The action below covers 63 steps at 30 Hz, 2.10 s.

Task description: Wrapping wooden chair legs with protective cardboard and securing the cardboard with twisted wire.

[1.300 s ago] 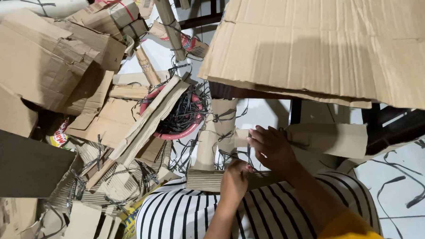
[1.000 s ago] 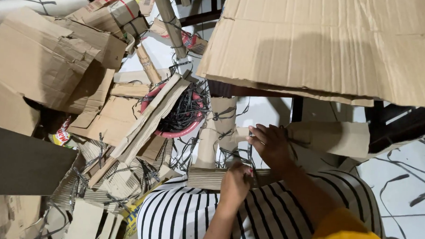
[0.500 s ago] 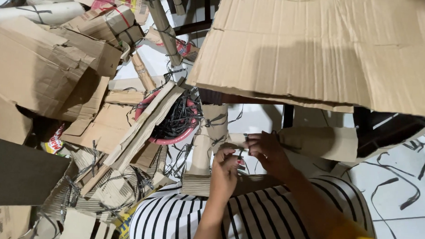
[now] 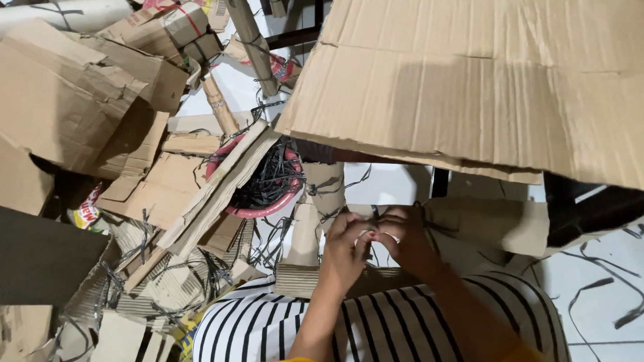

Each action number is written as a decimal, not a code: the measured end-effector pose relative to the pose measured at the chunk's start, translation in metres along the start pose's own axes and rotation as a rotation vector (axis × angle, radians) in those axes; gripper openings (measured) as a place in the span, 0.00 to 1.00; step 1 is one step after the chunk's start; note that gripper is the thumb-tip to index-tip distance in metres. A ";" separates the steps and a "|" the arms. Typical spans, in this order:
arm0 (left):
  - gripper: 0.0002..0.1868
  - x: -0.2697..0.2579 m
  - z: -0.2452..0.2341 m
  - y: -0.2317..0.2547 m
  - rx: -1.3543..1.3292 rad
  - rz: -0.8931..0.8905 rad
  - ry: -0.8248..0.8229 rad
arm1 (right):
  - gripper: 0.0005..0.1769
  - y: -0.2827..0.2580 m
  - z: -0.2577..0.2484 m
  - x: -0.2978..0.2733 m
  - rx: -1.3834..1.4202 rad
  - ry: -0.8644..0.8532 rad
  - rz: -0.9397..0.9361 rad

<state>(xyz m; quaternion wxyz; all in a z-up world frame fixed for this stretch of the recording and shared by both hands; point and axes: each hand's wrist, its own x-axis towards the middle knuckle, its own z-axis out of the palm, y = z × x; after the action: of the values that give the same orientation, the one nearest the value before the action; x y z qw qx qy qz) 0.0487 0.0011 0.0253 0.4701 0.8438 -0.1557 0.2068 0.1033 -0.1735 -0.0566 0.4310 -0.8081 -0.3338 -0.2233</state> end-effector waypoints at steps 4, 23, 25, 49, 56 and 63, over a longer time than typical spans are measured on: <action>0.14 0.002 -0.003 -0.008 -0.226 -0.253 -0.052 | 0.03 -0.005 -0.008 0.002 0.027 0.123 0.007; 0.09 0.001 0.024 -0.011 -0.247 -0.126 0.224 | 0.04 -0.044 -0.021 0.024 -0.228 0.098 -0.214; 0.09 0.001 0.029 -0.023 -0.194 -0.102 0.239 | 0.00 -0.048 -0.031 0.032 -0.234 0.050 -0.273; 0.27 -0.024 0.035 -0.044 0.053 -0.024 0.300 | 0.06 -0.024 -0.009 0.018 -0.330 -0.060 0.015; 0.11 -0.019 0.034 -0.053 0.052 0.069 0.295 | 0.11 -0.012 -0.017 0.030 -0.145 -0.419 0.365; 0.14 -0.022 0.041 -0.041 -0.120 -0.035 0.248 | 0.14 -0.002 -0.018 0.034 -0.044 -0.443 0.446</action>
<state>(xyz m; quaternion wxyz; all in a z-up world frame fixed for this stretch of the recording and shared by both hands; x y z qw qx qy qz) 0.0563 -0.0114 -0.0352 0.5388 0.7847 -0.0939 0.2916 0.1230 -0.1760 -0.0241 0.3686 -0.8995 -0.2292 0.0509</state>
